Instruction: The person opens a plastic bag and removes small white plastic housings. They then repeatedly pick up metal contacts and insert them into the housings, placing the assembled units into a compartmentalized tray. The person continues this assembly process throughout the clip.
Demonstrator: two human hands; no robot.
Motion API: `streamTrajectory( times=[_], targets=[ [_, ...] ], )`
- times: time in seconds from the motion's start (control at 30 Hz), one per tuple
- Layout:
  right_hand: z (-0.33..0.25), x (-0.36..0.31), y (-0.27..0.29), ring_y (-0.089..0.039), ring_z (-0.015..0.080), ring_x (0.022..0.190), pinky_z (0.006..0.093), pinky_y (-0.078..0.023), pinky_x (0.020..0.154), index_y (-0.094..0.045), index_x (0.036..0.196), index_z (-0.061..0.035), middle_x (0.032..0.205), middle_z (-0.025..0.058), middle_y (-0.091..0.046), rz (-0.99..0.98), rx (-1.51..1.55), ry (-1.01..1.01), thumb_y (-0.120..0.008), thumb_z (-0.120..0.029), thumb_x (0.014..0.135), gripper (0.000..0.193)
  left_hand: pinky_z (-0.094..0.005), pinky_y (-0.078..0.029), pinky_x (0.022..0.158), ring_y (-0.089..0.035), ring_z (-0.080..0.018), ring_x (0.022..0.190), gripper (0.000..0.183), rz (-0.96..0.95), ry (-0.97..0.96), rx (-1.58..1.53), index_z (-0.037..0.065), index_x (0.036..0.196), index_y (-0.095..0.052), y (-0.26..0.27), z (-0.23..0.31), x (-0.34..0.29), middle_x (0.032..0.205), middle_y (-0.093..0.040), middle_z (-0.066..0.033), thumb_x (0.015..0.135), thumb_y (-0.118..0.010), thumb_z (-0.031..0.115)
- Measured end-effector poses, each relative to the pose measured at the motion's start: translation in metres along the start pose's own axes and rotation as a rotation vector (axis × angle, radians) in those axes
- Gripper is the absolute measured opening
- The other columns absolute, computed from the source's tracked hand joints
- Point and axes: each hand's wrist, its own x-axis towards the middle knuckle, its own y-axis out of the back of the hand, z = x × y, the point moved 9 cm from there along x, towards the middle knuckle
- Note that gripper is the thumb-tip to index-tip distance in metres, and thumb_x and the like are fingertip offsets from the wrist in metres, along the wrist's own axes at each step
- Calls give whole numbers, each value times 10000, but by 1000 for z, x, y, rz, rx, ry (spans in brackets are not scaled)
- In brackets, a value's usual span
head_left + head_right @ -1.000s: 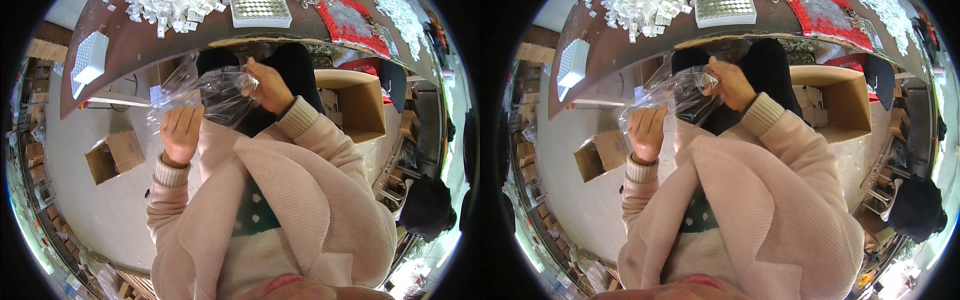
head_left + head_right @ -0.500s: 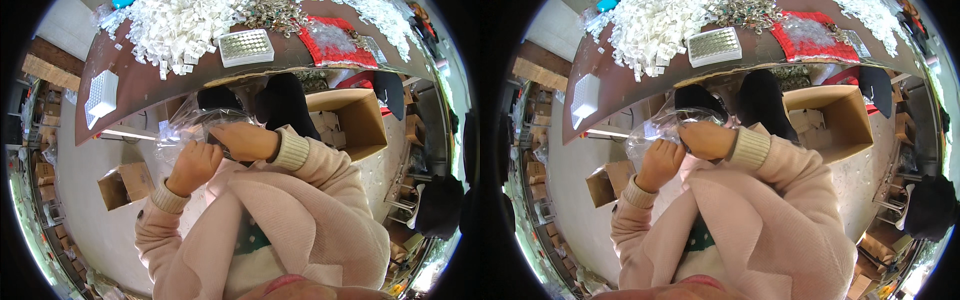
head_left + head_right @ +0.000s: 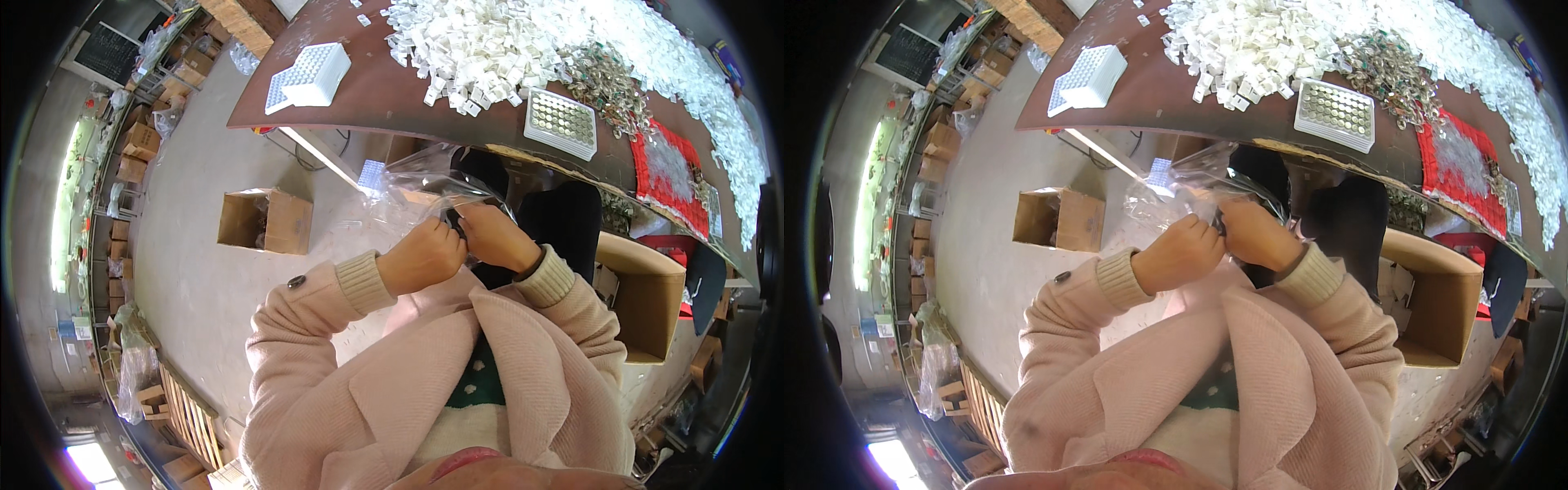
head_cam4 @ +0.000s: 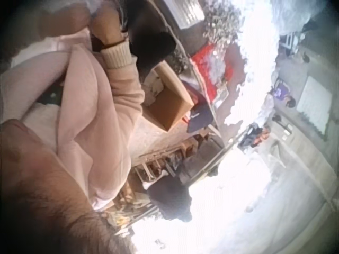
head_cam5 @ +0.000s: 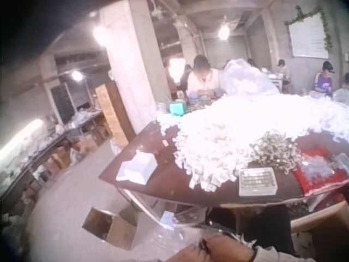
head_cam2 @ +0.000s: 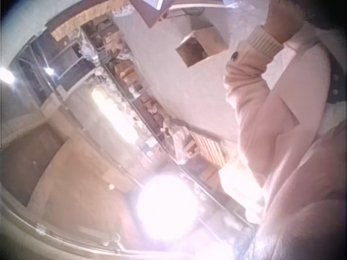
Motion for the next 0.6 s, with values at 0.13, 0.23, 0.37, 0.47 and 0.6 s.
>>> streamTrajectory(
  times=[0.13, 0.23, 0.37, 0.47, 0.6],
  targets=[
    [0, 16, -43, -640, 443, 843, 481, -512, 772, -634, 1006, 24, 920, 264, -669, -360, 148, 198, -561, -19, 804, 219, -343, -431, 630, -575, -204, 633, 35, -104, 1, 42, 59, 708, -591, -24, 15, -6, 650, -577, -80, 713, -617, 82],
    [31, 40, -70, -639, 438, 822, 460, -512, 768, -651, 1035, -4, 910, 264, -663, -321, -210, 34, -567, -24, 820, 231, -374, -462, 641, -608, -223, 653, 37, -177, 123, -59, 56, 760, -605, -48, 18, -11, 654, -593, -106, 737, -622, 79],
    [44, 24, -25, -681, 283, 931, 367, -537, 795, -661, 1165, 2, 1014, 182, -688, 575, 327, -147, -616, -42, 933, 241, -402, -514, 671, -632, -271, 672, 207, -304, 501, -228, 11, 963, -606, -73, -3, -44, 698, -616, -139, 783, -653, 103],
    [24, 17, -24, -667, 274, 943, 351, -533, 777, -666, 1170, -23, 1046, 161, -680, 610, 269, -47, -654, -79, 924, 252, -427, -536, 691, -667, -324, 797, 375, -255, 768, -589, -22, 1182, -538, -83, -21, -83, 857, -665, -190, 862, -649, 139],
    [25, 12, -45, -637, 280, 985, 396, -499, 875, -679, 1165, -54, 1060, 136, -680, 363, 171, -185, -690, -133, 900, 277, -412, -571, 761, -675, -331, 916, 457, 210, 1505, -1017, -15, 1318, -463, -115, -54, -157, 969, -686, -202, 936, -641, 158]
  ],
)
